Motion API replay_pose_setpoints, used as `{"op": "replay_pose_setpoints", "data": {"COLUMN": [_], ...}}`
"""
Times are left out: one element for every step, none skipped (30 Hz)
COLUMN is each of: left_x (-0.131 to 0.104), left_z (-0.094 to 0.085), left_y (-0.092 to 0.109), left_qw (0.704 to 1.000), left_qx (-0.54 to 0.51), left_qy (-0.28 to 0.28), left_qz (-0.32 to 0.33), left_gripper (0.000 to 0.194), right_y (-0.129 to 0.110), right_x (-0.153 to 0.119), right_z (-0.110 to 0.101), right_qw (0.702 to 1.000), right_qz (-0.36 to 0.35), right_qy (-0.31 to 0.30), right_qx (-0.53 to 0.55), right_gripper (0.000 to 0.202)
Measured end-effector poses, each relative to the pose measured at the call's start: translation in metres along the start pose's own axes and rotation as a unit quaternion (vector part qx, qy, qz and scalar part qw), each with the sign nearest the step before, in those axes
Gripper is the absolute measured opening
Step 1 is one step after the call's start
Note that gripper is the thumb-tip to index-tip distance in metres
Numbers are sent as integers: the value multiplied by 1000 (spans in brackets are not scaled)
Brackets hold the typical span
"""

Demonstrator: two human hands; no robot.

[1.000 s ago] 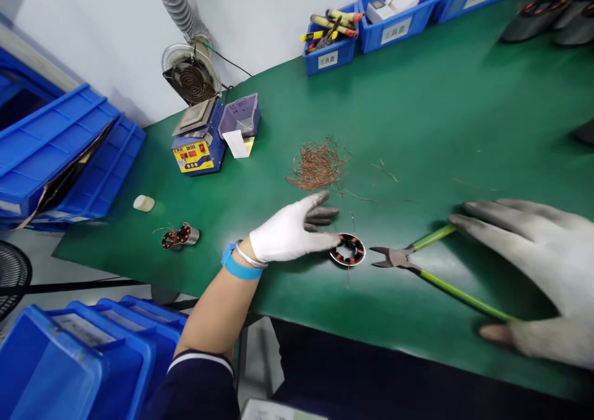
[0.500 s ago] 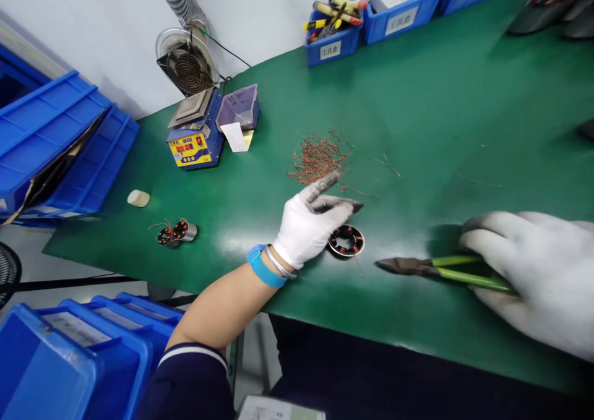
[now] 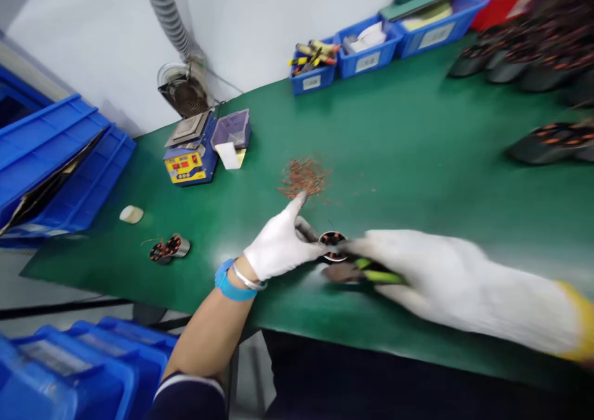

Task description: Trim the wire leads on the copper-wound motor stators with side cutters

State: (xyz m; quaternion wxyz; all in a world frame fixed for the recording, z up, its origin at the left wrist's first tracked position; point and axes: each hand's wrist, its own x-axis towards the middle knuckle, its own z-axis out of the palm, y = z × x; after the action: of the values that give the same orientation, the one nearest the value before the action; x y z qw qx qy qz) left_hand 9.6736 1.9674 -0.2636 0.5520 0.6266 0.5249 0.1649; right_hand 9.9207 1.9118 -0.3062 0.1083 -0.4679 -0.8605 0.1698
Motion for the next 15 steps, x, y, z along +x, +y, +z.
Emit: {"op": "replay_pose_setpoints", "data": {"left_x": [2, 4, 7, 9, 11, 13, 15, 16, 17, 18, 19, 20, 21, 22, 22], "left_z": [2, 3, 4, 4, 5, 6, 8, 9, 11, 12, 12, 9, 4, -2, -10], "left_y": [0, -1, -1, -1, -1, -1, -1, 0, 0, 1, 2, 3, 3, 3, 3], "left_qw": [1000, 999, 998, 997, 997, 997, 997, 997, 997, 997, 994, 986, 969, 943, 918], "left_qx": [-28, -45, -52, -55, -55, -55, -56, -55, -54, -58, -76, -111, -158, -202, -229], "left_qy": [11, 21, 27, 22, 10, -3, -10, -11, 1, 27, 68, 124, 192, 262, 316], "left_qz": [-8, -21, -37, -49, -56, -56, -51, -47, -45, -46, -43, -29, -3, 32, 65], "left_gripper": [113, 107, 98, 83, 64, 46, 33, 27, 26, 29, 31, 33, 35, 37, 41], "right_y": [-8, -13, -18, -20, -21, -22, -22, -22, -22, -22, -23, -23, -22, -22, -21], "right_x": [7, 14, 19, 23, 25, 26, 26, 25, 24, 21, 19, 17, 15, 13, 12], "right_z": [0, 0, -1, -1, -1, 0, 1, 2, 4, 6, 8, 10, 12, 14, 17], "right_qw": [999, 999, 998, 998, 998, 998, 998, 998, 999, 999, 1000, 999, 998, 995, 992], "right_qz": [-33, -47, -53, -50, -40, -31, -22, -18, -15, -15, -18, -24, -34, -48, -62], "right_qy": [0, -15, -28, -38, -50, -56, -56, -51, -39, -21, 2, 28, 54, 80, 107], "right_qx": [13, 20, 22, 19, 14, 13, 15, 20, 22, 23, 23, 21, 20, 20, 22], "right_gripper": [44, 45, 45, 44, 43, 42, 42, 42, 43, 42, 41, 39, 37, 35, 35]}}
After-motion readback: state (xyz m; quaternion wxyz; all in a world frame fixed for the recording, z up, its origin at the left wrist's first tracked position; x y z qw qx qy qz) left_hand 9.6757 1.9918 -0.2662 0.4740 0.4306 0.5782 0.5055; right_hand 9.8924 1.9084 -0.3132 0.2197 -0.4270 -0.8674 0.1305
